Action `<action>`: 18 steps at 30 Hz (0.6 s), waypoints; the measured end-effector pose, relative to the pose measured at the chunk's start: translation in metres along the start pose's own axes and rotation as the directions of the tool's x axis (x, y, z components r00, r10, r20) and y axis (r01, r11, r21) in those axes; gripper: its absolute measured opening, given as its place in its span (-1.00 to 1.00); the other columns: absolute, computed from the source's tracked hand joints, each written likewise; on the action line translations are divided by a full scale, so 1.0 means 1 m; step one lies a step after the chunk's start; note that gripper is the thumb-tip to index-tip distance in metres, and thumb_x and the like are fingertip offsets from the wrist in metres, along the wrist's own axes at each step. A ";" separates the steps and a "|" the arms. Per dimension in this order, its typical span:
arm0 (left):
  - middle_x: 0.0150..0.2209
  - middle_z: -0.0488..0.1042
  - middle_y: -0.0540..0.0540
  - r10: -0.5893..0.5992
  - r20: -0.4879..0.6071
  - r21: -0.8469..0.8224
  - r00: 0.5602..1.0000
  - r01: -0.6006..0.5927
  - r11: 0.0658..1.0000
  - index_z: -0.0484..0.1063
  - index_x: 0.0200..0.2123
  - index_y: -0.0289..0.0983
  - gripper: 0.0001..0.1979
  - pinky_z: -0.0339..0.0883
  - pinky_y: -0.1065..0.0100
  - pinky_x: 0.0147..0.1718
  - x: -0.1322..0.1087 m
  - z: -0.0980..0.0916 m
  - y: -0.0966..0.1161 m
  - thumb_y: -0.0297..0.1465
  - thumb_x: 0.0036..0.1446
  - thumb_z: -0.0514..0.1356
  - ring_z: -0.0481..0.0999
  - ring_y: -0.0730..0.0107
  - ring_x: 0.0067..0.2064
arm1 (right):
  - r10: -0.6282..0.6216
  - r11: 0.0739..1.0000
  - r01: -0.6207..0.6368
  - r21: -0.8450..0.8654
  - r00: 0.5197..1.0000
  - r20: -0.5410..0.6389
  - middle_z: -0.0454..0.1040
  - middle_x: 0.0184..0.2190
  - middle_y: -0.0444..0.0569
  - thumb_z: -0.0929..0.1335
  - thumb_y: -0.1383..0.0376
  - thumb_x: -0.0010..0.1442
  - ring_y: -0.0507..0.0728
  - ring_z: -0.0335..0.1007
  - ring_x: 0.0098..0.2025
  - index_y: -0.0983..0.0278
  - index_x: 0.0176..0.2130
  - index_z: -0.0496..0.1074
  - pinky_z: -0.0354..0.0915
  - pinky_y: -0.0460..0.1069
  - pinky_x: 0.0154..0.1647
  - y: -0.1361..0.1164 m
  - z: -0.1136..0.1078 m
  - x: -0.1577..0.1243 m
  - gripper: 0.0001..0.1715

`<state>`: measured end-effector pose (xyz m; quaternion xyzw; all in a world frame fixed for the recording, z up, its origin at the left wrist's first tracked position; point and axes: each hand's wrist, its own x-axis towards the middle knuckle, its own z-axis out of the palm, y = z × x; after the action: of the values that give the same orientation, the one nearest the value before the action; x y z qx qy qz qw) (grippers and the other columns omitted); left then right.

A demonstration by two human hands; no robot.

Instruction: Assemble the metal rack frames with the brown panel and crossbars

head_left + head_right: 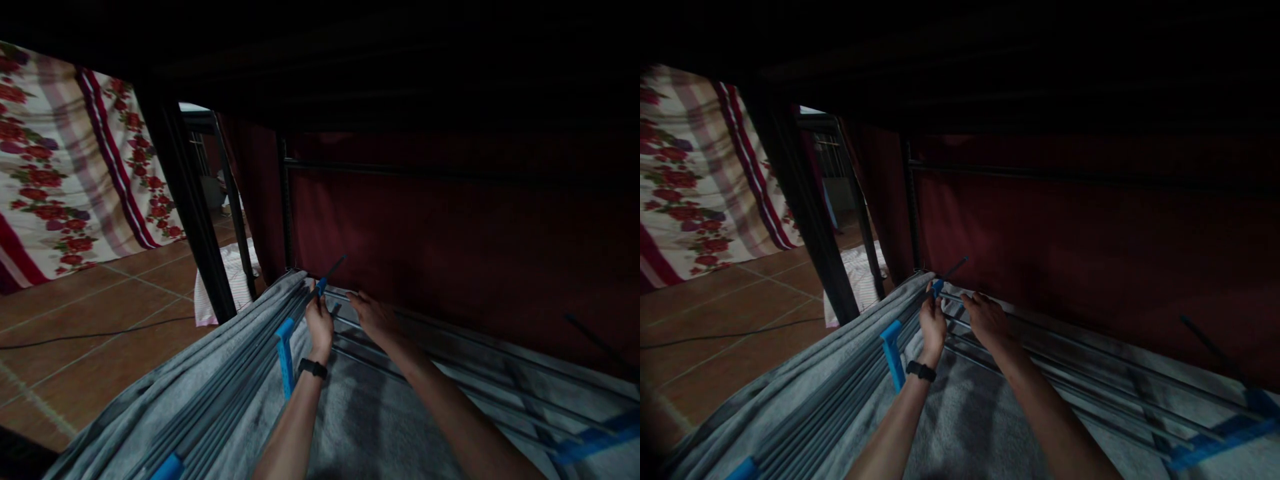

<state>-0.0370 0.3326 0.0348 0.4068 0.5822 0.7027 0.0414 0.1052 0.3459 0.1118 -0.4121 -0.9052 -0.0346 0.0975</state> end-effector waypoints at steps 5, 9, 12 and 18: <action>0.30 0.20 -0.15 -0.016 0.021 0.012 1.000 0.016 1.000 0.18 0.26 -0.23 -0.53 -0.01 0.15 0.30 -0.011 0.003 0.002 -0.33 0.30 -0.04 0.12 0.22 0.33 | 0.022 1.000 -0.022 -0.012 1.000 0.010 0.37 0.13 -0.03 0.05 0.37 0.33 0.11 0.40 0.01 0.09 0.27 0.16 0.24 -0.04 -0.07 0.004 0.003 -0.005 -0.41; 0.29 0.21 -0.14 -0.023 0.026 0.022 0.999 0.022 1.000 0.20 0.25 -0.23 -0.53 -0.05 0.15 0.32 -0.015 0.003 -0.001 -0.29 0.32 -0.06 0.10 0.22 0.34 | 0.012 1.000 -0.012 -0.017 1.000 -0.006 0.36 0.15 -0.02 0.05 0.36 0.33 0.11 0.39 0.00 0.10 0.27 0.16 0.23 -0.03 -0.06 0.007 0.005 -0.007 -0.42; 0.24 0.29 -0.15 0.017 0.004 0.038 1.000 -0.017 0.999 0.26 0.21 -0.23 -0.56 -0.01 0.16 0.30 -0.015 0.005 -0.002 -0.33 0.30 -0.05 0.16 0.21 0.31 | -0.004 1.000 0.004 -0.023 1.000 -0.010 0.36 0.14 -0.02 0.06 0.36 0.34 0.10 0.40 -0.01 0.10 0.26 0.17 0.23 -0.03 -0.06 0.008 0.007 -0.008 -0.43; 0.13 0.41 -0.20 -0.037 -0.023 0.111 0.999 0.039 0.993 0.30 0.17 -0.23 -0.58 0.10 0.10 0.25 -0.018 0.010 -0.001 -0.39 0.27 -0.05 0.28 0.14 0.24 | 0.002 0.999 -0.002 -0.040 1.000 -0.013 0.36 0.14 -0.01 0.06 0.34 0.34 0.10 0.40 -0.02 0.12 0.27 0.16 0.24 -0.03 -0.06 0.007 0.002 -0.013 -0.44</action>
<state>-0.0191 0.3315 0.0241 0.3901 0.6283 0.6726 0.0259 0.1187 0.3414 0.1070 -0.4146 -0.9033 -0.0551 0.0951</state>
